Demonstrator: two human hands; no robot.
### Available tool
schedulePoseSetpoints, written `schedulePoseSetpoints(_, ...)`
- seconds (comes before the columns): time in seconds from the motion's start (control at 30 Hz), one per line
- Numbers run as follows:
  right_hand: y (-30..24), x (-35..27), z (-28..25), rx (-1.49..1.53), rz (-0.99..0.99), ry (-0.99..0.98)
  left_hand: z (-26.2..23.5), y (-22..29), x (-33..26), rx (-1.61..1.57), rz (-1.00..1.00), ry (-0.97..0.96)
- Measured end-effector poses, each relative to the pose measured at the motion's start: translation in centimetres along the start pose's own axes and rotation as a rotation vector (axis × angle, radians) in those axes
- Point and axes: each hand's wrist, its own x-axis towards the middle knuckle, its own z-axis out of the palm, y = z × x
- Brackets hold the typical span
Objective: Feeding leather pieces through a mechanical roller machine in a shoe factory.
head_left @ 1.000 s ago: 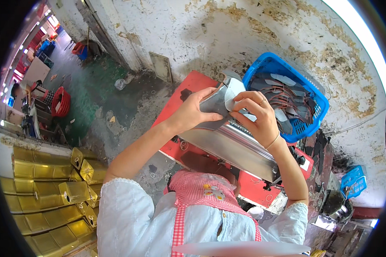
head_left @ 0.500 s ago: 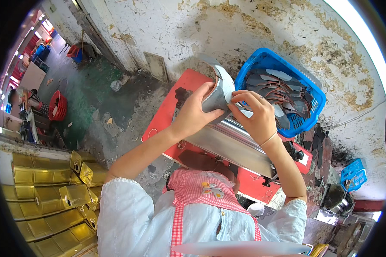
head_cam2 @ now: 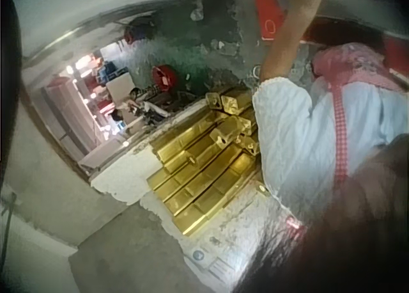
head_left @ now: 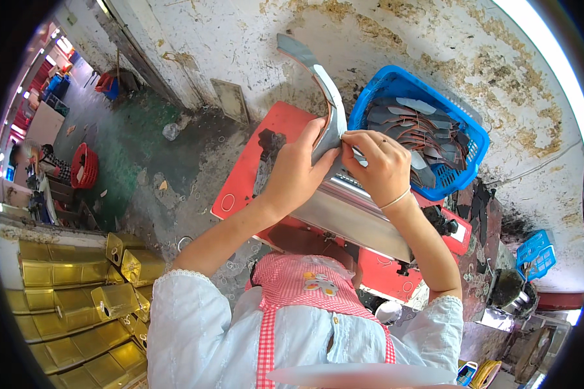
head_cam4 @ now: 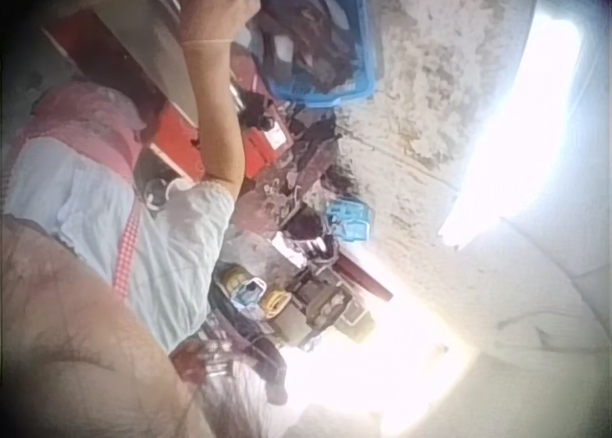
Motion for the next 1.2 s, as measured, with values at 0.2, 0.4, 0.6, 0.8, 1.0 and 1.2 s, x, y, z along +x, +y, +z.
schedulePoseSetpoints(0.2,1.2,0.2,-2.4,0.231,0.312,-0.275,0.2,-0.4,-0.6,-0.125,0.020,0.006)
schedulePoseSetpoints(0.4,0.3,-0.1,-1.9,0.051,0.096,-0.089,0.5,0.6,-0.3,-0.052,-0.010,0.049)
schedulePoseSetpoints(0.6,0.3,-0.9,-1.9,0.033,0.123,-0.140,1.0,1.1,-0.3,0.064,0.000,0.035)
schedulePoseSetpoints(0.8,0.3,-1.3,-1.5,-0.081,0.085,-0.073,2.1,1.0,-0.2,0.123,0.001,0.023)
schedulePoseSetpoints(1.0,0.4,-0.5,-2.6,-0.042,0.149,-0.081,1.8,0.5,-0.2,-0.123,0.003,0.009)
schedulePoseSetpoints(1.2,1.1,-1.0,-2.9,0.229,0.360,-0.121,1.6,-0.1,-0.4,-0.274,-0.013,-0.024)
